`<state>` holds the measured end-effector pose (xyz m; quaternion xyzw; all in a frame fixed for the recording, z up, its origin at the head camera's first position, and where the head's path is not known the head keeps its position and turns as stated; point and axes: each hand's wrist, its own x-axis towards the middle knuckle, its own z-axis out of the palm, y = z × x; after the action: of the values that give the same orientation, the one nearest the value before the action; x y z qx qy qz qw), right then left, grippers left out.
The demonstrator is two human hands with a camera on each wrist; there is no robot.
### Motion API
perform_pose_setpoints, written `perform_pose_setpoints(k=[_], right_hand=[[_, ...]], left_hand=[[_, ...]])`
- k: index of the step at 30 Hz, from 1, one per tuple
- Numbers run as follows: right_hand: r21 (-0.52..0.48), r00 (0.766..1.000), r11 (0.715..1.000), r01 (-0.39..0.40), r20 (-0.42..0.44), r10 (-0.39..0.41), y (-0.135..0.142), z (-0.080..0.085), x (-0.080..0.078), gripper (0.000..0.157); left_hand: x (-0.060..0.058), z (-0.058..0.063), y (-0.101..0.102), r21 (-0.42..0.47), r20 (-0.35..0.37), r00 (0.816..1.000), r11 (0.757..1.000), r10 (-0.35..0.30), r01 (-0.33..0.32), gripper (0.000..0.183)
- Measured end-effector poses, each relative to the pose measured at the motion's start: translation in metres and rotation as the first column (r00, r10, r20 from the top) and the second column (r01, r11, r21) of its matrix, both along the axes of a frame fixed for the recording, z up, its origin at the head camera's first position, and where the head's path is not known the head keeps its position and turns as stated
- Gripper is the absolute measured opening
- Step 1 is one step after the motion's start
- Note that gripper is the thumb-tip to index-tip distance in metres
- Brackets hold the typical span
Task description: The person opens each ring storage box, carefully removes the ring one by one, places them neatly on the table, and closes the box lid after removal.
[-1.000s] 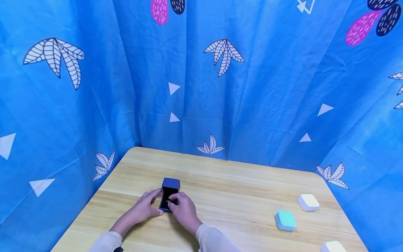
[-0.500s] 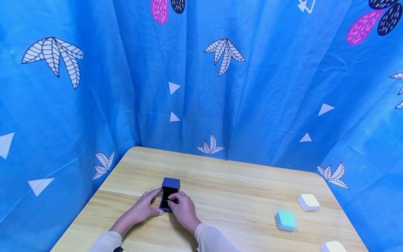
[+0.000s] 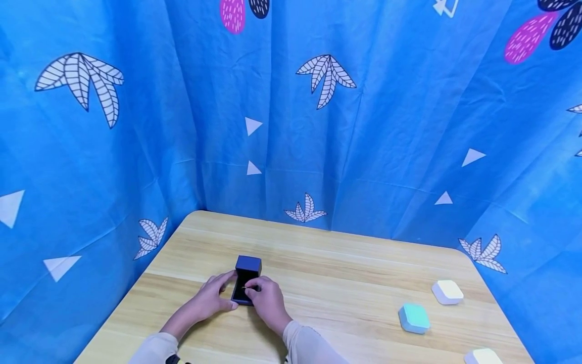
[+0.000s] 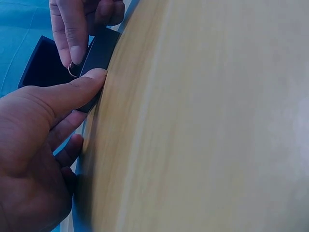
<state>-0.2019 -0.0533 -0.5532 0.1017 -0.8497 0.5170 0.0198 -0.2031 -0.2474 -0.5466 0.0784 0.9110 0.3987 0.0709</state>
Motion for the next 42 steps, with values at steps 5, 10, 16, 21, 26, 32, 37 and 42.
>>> perform_pose_setpoints(k=[5,10,16,21,26,32,37,42], right_hand=[[-0.025,1.0,1.0,0.013,0.029,-0.013,0.001,0.001,-0.001,0.008],[-0.031,0.999,0.999,0.035,0.043,-0.034,0.001,0.002,-0.001,0.007],[-0.081,0.994,0.995,0.053,0.095,-0.046,0.0,0.002,0.0,0.008],[-0.114,0.991,0.992,0.059,0.126,-0.045,0.001,0.003,0.001,0.007],[-0.187,0.987,0.981,0.046,0.159,-0.016,-0.001,0.008,0.005,0.005],[-0.217,0.989,0.976,0.025,0.151,0.008,-0.005,0.017,0.014,0.005],[-0.169,0.992,0.986,0.012,0.128,0.01,-0.006,0.019,0.022,0.004],[-0.088,0.996,0.996,-0.013,0.088,0.021,-0.004,0.019,0.03,0.004]], left_hand=[[0.001,0.002,0.001,-0.003,0.001,1.0,1.0,0.0,0.0,0.089],[-0.001,0.001,0.0,0.002,0.006,1.0,1.0,-0.003,0.003,0.089],[-0.001,0.001,0.0,0.009,0.012,1.0,1.0,-0.005,0.005,0.089],[-0.001,0.0,-0.001,0.007,0.014,1.0,1.0,-0.001,0.001,0.089],[-0.001,-0.001,-0.001,0.015,0.013,1.0,1.0,-0.005,0.005,0.089],[-0.001,0.0,-0.001,0.023,-0.007,1.0,0.999,-0.025,0.026,0.09],[-0.001,0.0,-0.001,0.022,-0.019,0.999,0.999,-0.032,0.033,0.091],[-0.002,0.0,-0.002,0.032,-0.012,0.999,0.999,-0.033,0.033,0.091]])
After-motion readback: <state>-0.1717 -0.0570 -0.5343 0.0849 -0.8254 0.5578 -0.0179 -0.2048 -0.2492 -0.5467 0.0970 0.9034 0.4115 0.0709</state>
